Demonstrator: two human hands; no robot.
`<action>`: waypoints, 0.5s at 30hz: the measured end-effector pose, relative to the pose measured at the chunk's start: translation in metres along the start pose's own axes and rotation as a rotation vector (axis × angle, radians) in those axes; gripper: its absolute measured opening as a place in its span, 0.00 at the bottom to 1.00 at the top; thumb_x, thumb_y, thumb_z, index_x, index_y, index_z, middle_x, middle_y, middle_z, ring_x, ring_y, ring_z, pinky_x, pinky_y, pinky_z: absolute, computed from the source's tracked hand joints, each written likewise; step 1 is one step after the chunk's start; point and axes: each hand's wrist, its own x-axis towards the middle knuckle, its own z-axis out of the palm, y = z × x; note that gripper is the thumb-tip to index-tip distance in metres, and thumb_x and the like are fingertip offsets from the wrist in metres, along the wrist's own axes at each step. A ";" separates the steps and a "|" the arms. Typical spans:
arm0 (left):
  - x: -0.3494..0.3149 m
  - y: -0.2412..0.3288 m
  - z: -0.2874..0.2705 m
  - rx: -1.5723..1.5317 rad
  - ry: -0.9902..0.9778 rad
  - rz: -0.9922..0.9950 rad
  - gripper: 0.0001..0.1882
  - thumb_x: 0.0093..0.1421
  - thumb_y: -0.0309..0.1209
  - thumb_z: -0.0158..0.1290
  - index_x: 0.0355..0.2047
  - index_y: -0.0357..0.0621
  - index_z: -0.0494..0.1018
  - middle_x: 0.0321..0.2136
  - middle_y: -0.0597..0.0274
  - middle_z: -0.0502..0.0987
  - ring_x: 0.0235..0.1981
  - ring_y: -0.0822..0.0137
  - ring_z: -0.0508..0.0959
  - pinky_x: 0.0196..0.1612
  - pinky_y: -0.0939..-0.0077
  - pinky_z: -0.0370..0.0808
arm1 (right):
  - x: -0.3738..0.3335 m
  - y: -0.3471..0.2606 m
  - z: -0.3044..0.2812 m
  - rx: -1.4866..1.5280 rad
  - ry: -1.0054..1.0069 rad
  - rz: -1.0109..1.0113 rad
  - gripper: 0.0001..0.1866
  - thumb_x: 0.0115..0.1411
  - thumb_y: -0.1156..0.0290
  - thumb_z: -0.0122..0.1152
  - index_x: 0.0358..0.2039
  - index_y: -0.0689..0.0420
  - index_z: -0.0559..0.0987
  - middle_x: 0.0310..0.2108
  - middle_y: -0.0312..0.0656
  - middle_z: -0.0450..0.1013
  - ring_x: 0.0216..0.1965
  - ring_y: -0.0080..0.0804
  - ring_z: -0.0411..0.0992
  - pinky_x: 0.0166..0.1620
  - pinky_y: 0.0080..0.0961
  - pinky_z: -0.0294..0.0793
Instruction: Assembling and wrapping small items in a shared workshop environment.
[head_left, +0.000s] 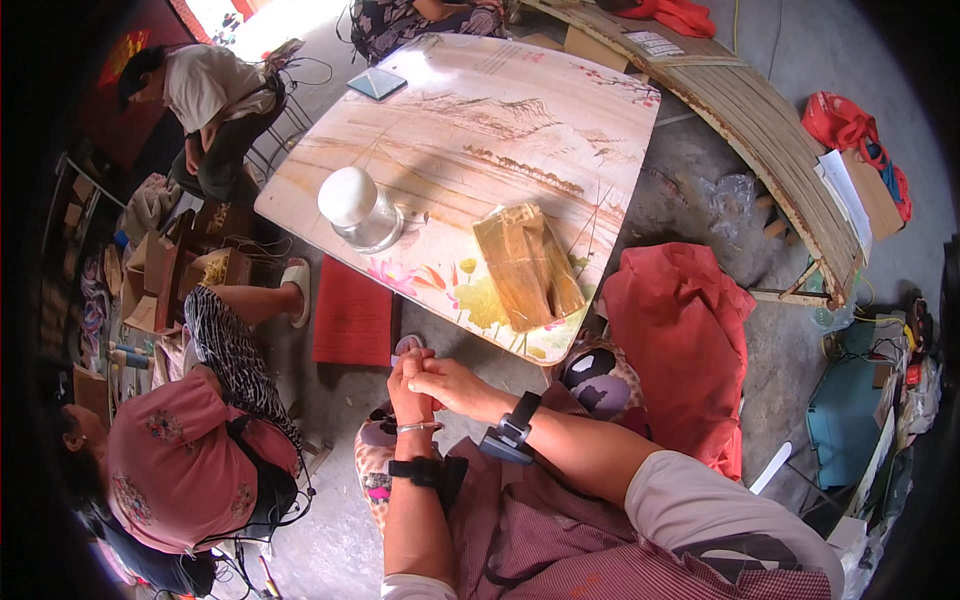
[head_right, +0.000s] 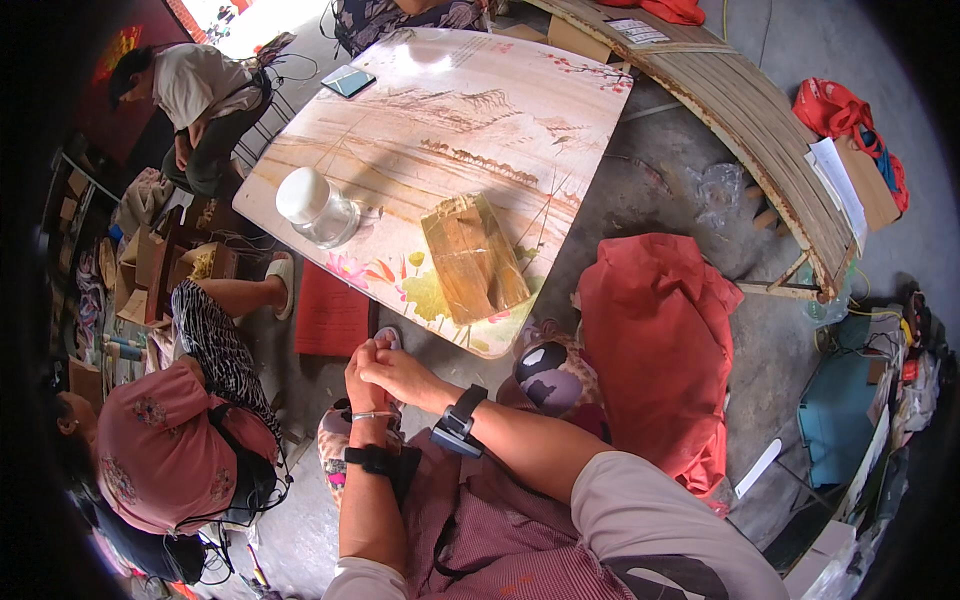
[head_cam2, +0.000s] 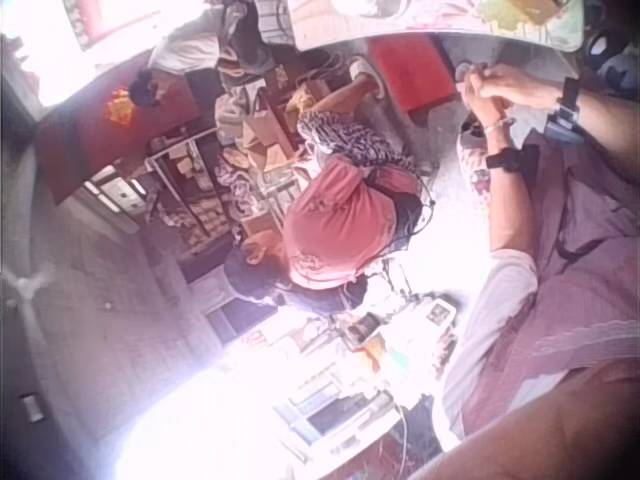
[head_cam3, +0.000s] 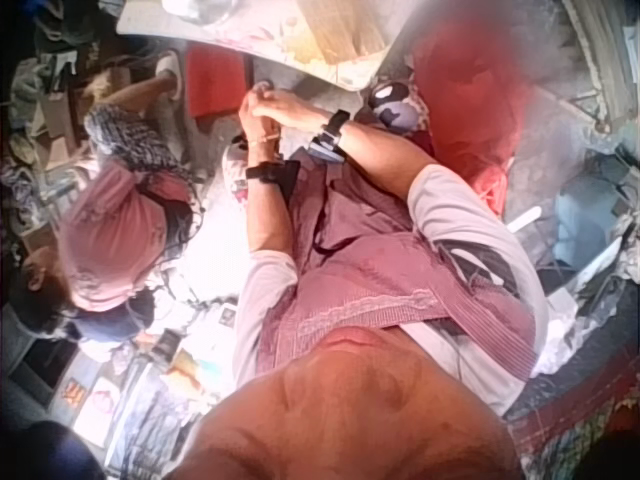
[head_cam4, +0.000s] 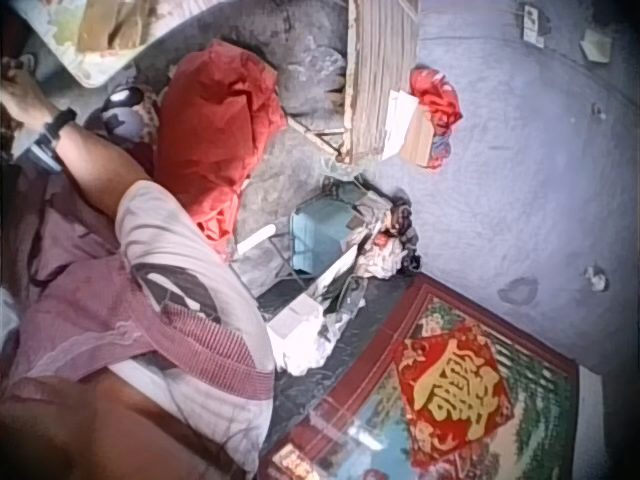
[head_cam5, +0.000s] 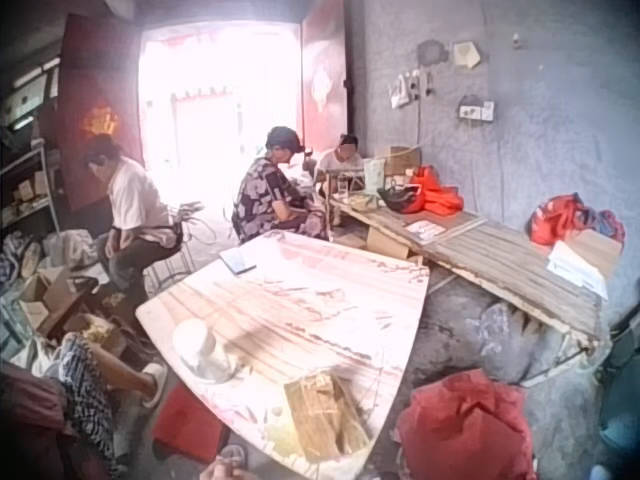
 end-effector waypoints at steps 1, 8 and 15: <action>0.000 -0.001 -0.001 0.000 0.001 0.000 0.15 0.54 0.34 0.40 0.28 0.35 0.71 0.25 0.61 0.73 0.26 0.72 0.71 0.32 0.81 0.67 | 0.000 0.000 0.000 0.000 -0.001 0.001 0.17 0.49 0.59 0.48 0.22 0.63 0.70 0.17 0.34 0.64 0.20 0.20 0.62 0.22 0.18 0.61; 0.001 -0.001 -0.001 0.030 0.012 -0.008 0.15 0.54 0.35 0.40 0.28 0.34 0.71 0.25 0.61 0.73 0.26 0.72 0.71 0.31 0.81 0.67 | -0.001 -0.004 0.002 -0.034 0.006 0.015 0.17 0.50 0.58 0.48 0.19 0.62 0.70 0.16 0.33 0.63 0.20 0.19 0.61 0.22 0.17 0.60; 0.001 -0.002 -0.001 -0.013 -0.003 -0.009 0.15 0.54 0.34 0.40 0.27 0.34 0.71 0.24 0.61 0.73 0.25 0.72 0.70 0.30 0.82 0.67 | 0.004 0.002 0.000 -0.091 -0.039 0.044 0.17 0.51 0.59 0.47 0.21 0.62 0.70 0.16 0.33 0.63 0.20 0.19 0.60 0.22 0.17 0.60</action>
